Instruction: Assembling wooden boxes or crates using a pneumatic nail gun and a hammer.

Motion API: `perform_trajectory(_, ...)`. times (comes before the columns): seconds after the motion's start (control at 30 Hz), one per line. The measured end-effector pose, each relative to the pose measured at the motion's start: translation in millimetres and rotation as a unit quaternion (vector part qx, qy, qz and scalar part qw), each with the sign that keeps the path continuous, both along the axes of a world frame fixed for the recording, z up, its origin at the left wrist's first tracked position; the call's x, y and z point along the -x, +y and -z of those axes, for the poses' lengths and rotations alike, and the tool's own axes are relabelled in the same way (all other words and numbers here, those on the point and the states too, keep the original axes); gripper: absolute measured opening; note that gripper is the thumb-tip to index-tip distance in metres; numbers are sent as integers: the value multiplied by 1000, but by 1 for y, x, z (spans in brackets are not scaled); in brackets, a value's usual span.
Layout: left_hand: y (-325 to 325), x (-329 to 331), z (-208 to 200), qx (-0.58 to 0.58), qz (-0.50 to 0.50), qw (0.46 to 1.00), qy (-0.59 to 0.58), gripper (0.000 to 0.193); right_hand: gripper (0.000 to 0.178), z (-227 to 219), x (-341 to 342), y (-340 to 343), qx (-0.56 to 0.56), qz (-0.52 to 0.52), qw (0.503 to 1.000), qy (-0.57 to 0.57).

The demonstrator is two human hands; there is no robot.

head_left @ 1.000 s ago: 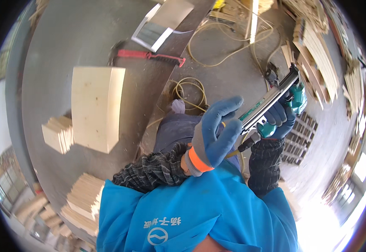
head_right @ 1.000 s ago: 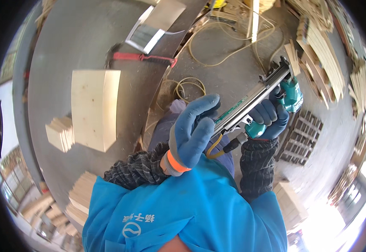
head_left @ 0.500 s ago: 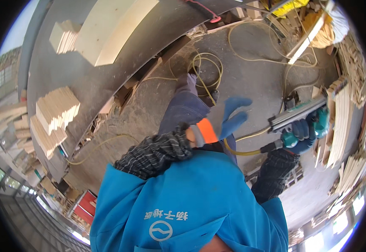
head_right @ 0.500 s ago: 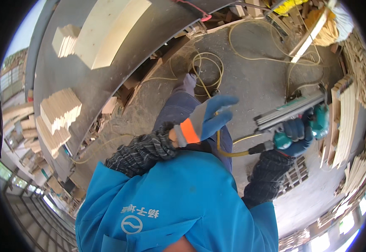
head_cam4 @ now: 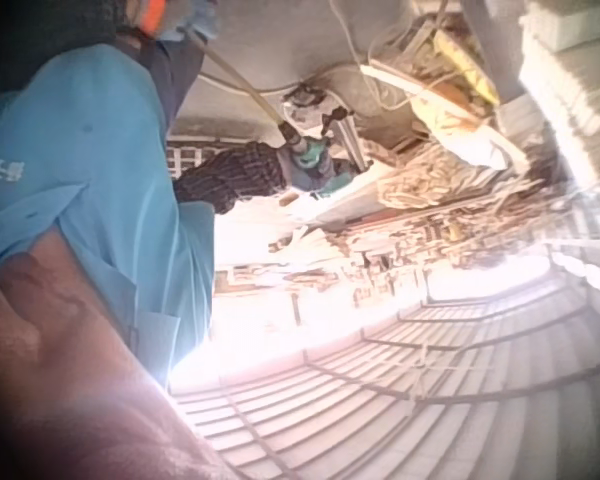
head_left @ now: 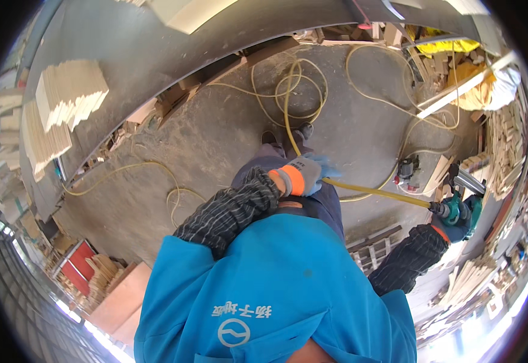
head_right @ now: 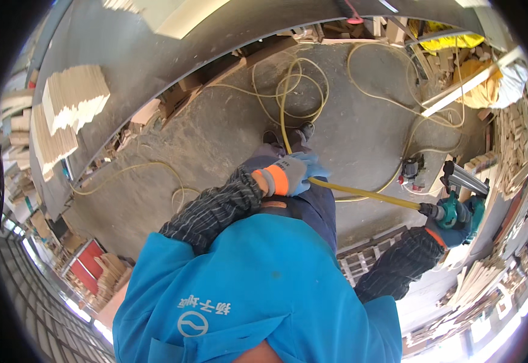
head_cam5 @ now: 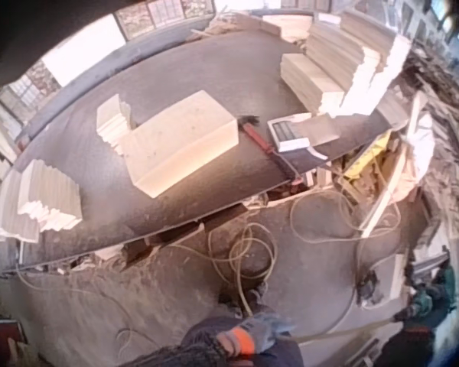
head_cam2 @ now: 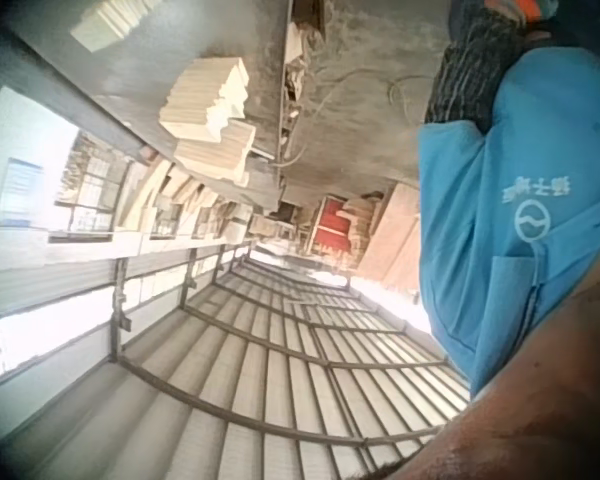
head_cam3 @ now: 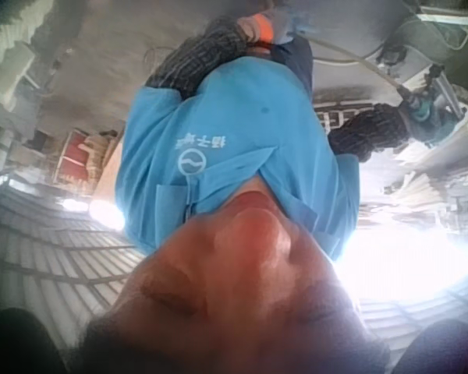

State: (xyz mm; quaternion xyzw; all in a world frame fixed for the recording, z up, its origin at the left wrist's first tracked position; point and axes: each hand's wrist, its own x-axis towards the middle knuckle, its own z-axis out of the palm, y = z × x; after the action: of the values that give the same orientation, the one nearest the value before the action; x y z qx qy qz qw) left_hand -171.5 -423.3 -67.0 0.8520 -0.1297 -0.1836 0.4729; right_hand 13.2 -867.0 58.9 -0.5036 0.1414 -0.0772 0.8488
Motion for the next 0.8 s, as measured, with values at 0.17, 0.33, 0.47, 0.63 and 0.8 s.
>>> perform_trajectory(0.17,80,71,71,-71,-146,979,121,35,26,-40,3,39,-110,-188,975,-39)
perform_trajectory(0.33,204,197,115,-133,-324,936,-32,37,33,-74,15,69,140,4,988,-57)
perform_trajectory(0.47,276,296,116,-231,-452,858,-82,33,21,-89,53,130,-111,-134,984,-30)
perform_trajectory(0.63,326,429,131,-208,-675,699,-112,29,18,-82,68,238,-245,-253,935,47)
perform_trajectory(0.8,347,571,112,209,-858,452,-122,22,13,-62,81,331,-262,-340,899,84)
